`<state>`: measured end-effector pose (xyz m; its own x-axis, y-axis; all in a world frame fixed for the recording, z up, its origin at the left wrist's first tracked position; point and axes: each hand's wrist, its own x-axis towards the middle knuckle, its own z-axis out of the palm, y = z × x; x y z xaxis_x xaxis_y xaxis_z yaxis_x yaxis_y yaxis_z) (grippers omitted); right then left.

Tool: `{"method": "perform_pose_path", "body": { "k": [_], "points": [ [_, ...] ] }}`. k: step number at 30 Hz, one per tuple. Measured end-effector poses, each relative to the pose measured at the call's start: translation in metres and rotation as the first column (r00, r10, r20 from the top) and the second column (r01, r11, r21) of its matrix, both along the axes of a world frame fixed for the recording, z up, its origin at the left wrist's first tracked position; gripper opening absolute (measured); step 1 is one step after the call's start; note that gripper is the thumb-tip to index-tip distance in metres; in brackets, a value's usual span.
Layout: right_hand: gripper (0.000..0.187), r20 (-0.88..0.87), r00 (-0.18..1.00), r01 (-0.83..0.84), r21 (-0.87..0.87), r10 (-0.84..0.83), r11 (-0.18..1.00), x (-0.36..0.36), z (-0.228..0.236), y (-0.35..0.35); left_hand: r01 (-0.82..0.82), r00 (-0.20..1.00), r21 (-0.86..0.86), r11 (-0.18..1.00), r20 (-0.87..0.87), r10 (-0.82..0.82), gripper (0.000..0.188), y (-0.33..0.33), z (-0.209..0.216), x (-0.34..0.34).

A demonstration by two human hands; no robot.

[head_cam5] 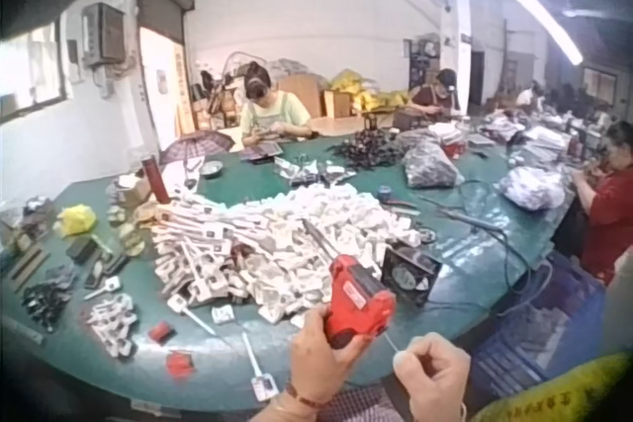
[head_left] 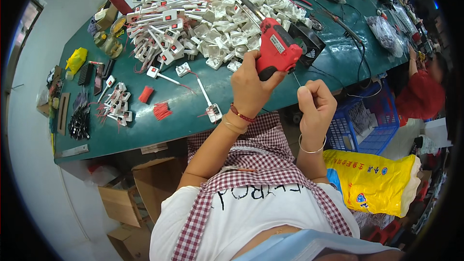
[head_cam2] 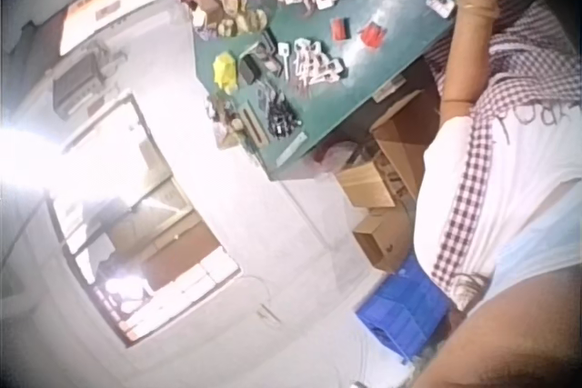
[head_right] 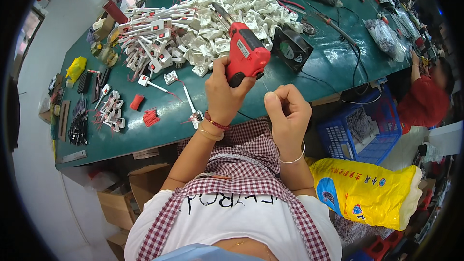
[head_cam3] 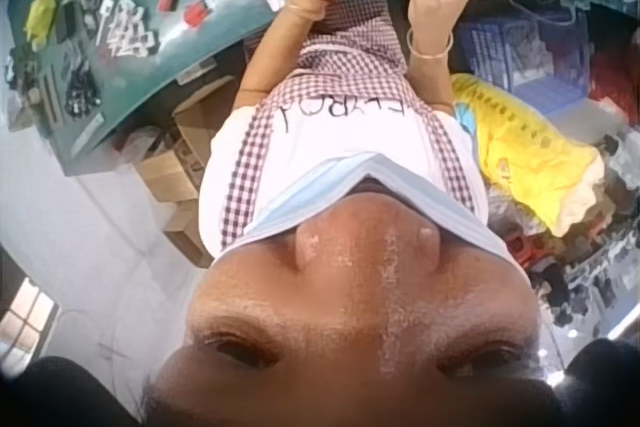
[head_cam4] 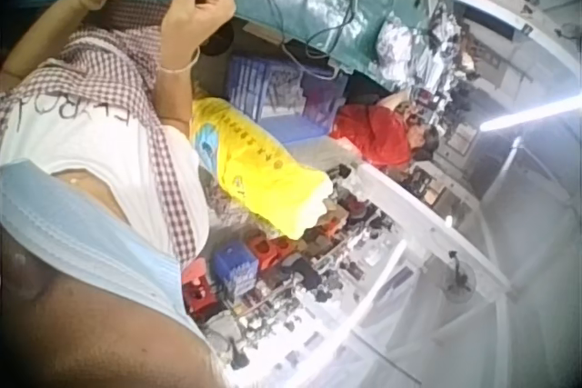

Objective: The person solders wires to switch components inside plastic housings using a soldering gun, feeds solder wire into the tool, and handles parts on the workbench by hand.

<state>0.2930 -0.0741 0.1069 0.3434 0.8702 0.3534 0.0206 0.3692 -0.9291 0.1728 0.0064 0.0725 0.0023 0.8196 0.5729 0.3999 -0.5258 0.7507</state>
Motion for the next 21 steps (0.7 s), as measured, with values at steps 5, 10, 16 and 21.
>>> {"method": "perform_pose_path", "body": {
  "k": [5,10,16,21],
  "points": [
    [0.02,-0.053,0.998,-0.028,-0.059,0.024,0.998,0.001,-0.001,0.001,-0.029,0.999,0.076,0.997,0.047,0.026,0.059,0.004,0.004,0.0],
    [0.019,-0.045,0.998,-0.037,-0.038,0.035,0.999,0.003,-0.006,0.003,-0.069,0.997,0.025,0.997,-0.041,0.07,0.055,0.001,0.001,-0.001],
    [0.011,-0.024,1.0,-0.016,-0.113,0.014,0.993,0.013,-0.007,0.005,-0.118,0.986,0.114,0.986,-0.106,0.131,0.058,-0.002,0.008,-0.003],
    [0.015,0.601,0.706,0.251,0.282,-0.375,0.926,0.03,0.021,0.017,-0.073,0.974,0.189,0.979,-0.197,0.111,0.064,-0.002,0.014,-0.008]
  ]
}}
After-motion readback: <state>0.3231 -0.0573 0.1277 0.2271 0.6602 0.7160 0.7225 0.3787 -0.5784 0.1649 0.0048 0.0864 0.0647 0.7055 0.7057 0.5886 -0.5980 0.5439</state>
